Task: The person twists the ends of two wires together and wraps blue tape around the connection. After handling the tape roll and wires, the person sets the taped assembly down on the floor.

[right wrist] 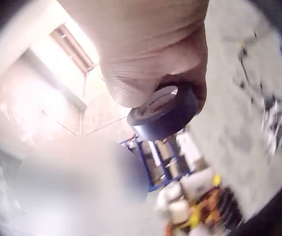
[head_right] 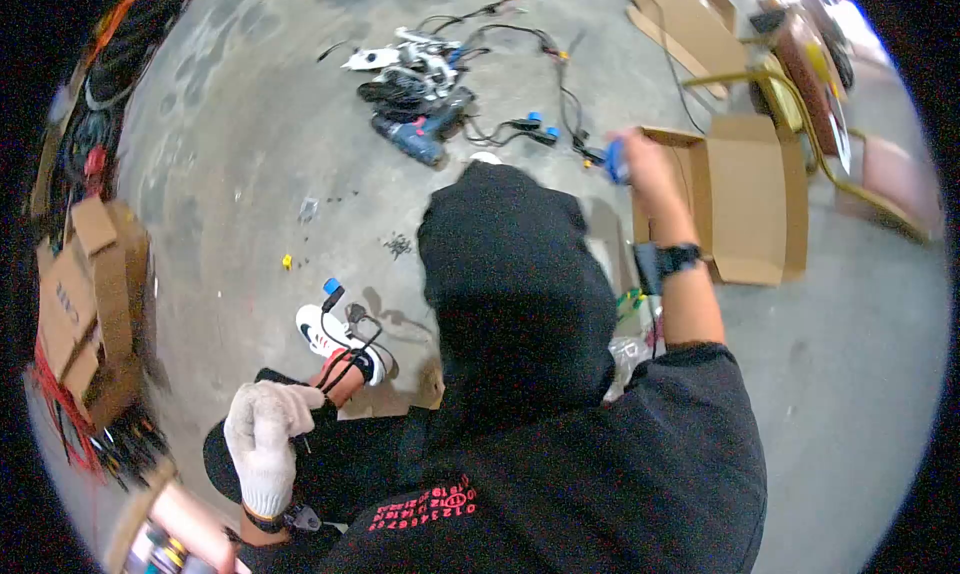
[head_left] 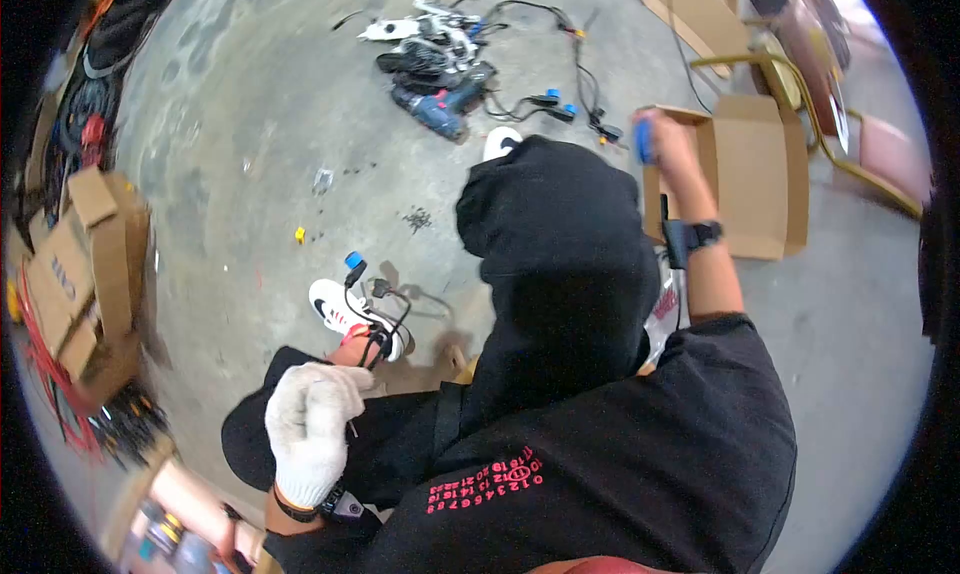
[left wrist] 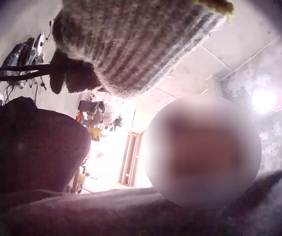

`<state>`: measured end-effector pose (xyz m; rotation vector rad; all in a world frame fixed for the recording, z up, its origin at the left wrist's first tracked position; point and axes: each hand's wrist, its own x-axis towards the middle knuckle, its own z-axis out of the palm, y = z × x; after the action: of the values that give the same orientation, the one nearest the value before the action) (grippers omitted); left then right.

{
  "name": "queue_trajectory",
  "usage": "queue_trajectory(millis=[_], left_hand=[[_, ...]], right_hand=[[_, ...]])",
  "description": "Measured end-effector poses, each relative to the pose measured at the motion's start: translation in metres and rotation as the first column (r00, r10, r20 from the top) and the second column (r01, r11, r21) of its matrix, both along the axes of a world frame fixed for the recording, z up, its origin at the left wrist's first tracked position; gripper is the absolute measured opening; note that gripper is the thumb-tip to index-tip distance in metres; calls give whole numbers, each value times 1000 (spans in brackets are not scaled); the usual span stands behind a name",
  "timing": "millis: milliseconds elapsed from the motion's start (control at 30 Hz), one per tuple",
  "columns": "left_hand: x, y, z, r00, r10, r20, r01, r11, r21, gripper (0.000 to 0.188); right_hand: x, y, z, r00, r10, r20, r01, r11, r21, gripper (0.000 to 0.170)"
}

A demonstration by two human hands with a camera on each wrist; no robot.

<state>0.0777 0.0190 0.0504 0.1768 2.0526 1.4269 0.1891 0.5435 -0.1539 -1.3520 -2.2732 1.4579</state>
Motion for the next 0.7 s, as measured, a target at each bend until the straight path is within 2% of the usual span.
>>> queue_trajectory(millis=[33, 67, 100, 133, 167, 200, 233, 300, 367, 400, 433, 467, 500, 533, 567, 633, 667, 700], left_hand=[[0, -6, -4, 1000, 6, -12, -6, 1000, -11, 26], [1, -8, -8, 999, 34, -16, -34, 999, 11, 27], [4, -8, -11, 998, 66, -18, -66, 997, 32, 28], [5, 1, -11, 993, 118, -21, -116, 990, 85, 31], [5, 4, -13, 995, 96, -25, -93, 992, 86, 31], [4, 4, -15, 990, 138, -7, -136, 985, 107, 31], [3, 4, -17, 983, 185, 10, -185, 975, 125, 32], [3, 8, -19, 986, 167, -16, -166, 986, 31, 37], [2, 11, -28, 932, 329, 150, -357, 905, 230, 41], [-4, 2, -37, 897, 355, 262, -422, 865, 271, 47], [-6, 6, -34, 892, 382, 240, -441, 853, 279, 47], [-8, 12, -30, 878, 365, 311, -454, 840, 296, 50], [-10, 16, -25, 857, 352, 377, -475, 823, 313, 53], [-10, 20, -22, 830, 391, 397, -516, 807, 285, 56], [-10, 21, -18, 800, 433, 415, -559, 788, 257, 60], [-14, 16, -16, 907, 244, 343, -368, 856, 362, 68], [-16, 13, -15, 921, 169, 352, -318, 849, 423, 72], [-17, 12, -12, 933, 87, 348, -260, 833, 489, 76]], right_hand=[[41, 30, -93, 913, 367, 180, -402, 886, 230, 31], [47, 8, -113, 751, 423, 507, -588, 778, 221, 29], [78, 8, -189, 827, 331, 454, -356, 934, -32, 26], [82, -19, -190, 735, 442, 515, -465, 880, -91, 39], [81, -50, -171, 787, 255, 562, -132, 959, -251, 66], [89, -72, -180, 801, 193, 567, -64, 969, -239, 88], [106, -79, -228, 786, 137, 603, -90, 990, -108, 87], [117, -100, -243, 866, 57, 497, -31, 998, -61, 80], [123, -115, -255, 889, 70, 453, -22, 994, -110, 78], [125, -116, -259, 904, 74, 422, -15, 990, -142, 76], [131, -118, -276, 899, 114, 424, -65, 990, -127, 75], [138, -117, -291, 855, 190, 483, -162, 982, -100, 61], [134, -113, -295, 799, 267, 539, -268, 960, -78, 50], [95, -129, -269, 796, 322, 512, -326, 942, -85, 50], [88, -113, -242, 801, 386, 458, -399, 914, -72, 48], [70, -31, -189, 797, 498, 342, -523, 852, -23, 45], [80, 19, -160, 788, 545, 285, -572, 820, 15, 43], [43, 18, -125, 776, 587, 229, -614, 786, 64, 42]])
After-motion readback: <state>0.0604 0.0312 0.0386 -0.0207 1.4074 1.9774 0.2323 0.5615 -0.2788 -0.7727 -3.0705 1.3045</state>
